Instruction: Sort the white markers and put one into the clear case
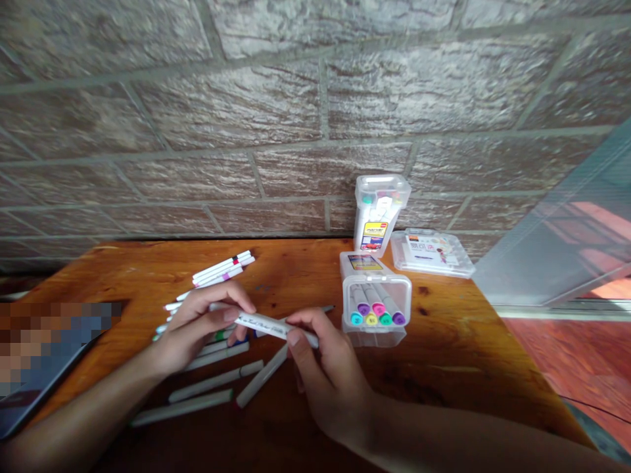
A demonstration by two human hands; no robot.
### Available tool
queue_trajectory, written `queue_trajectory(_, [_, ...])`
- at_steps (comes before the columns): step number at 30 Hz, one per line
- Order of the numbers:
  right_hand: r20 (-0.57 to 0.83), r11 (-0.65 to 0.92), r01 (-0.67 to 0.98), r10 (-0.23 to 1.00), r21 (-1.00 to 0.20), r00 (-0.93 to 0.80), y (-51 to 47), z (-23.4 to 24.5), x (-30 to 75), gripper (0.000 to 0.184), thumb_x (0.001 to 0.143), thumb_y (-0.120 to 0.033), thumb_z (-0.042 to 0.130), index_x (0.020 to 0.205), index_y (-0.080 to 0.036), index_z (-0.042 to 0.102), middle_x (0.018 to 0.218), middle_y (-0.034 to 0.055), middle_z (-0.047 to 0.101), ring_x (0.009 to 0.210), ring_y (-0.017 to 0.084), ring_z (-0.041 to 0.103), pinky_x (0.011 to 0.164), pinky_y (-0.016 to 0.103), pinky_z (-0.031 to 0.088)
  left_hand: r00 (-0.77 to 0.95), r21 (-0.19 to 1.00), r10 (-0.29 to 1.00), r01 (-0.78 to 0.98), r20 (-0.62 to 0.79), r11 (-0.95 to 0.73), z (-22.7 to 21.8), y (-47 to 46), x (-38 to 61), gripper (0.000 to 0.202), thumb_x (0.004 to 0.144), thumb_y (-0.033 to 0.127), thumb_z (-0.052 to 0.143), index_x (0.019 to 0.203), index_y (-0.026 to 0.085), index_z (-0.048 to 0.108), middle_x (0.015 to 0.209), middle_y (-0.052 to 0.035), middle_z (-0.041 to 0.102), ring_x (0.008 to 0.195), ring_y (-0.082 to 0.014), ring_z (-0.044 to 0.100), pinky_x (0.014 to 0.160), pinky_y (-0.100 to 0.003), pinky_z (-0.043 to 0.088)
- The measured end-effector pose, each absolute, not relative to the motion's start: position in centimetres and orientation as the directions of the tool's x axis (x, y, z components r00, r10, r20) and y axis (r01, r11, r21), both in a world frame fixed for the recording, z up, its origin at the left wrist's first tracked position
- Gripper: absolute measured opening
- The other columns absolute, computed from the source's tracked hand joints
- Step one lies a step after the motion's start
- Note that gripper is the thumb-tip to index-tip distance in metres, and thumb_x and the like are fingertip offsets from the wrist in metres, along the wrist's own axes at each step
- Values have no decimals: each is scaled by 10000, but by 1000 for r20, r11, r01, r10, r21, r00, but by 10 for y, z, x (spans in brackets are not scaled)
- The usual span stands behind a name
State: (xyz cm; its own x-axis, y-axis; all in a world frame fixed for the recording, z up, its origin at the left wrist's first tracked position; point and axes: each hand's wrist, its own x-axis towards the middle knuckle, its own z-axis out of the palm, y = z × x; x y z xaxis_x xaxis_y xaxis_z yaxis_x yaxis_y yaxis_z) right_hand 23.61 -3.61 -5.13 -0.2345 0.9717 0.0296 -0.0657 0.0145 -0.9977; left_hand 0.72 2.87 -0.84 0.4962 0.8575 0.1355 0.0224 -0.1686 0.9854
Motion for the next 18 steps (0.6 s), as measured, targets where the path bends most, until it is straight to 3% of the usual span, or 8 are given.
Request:
queue_trajectory(13, [68,73,12,964,-997,-257,-36,-48,240,243,1064,-453,531,1147,-237,605,763,-34,536,554,102,504,491,223,411,526,906,819,191,230,-378,-7,32,-1,190,925,337,663,975,172,741,762,-17,676,645,-137,550,589,-239,386])
queue_trajectory(18, [44,36,-39,970,-999,-240,-37,-49,238,284,1077,-476,493,1162,-228,605,770,-33,562,540,98,506,481,223,393,481,945,863,180,158,-273,-6,31,3,189,917,321,647,935,168,755,712,-13,641,632,-142,520,569,-244,367])
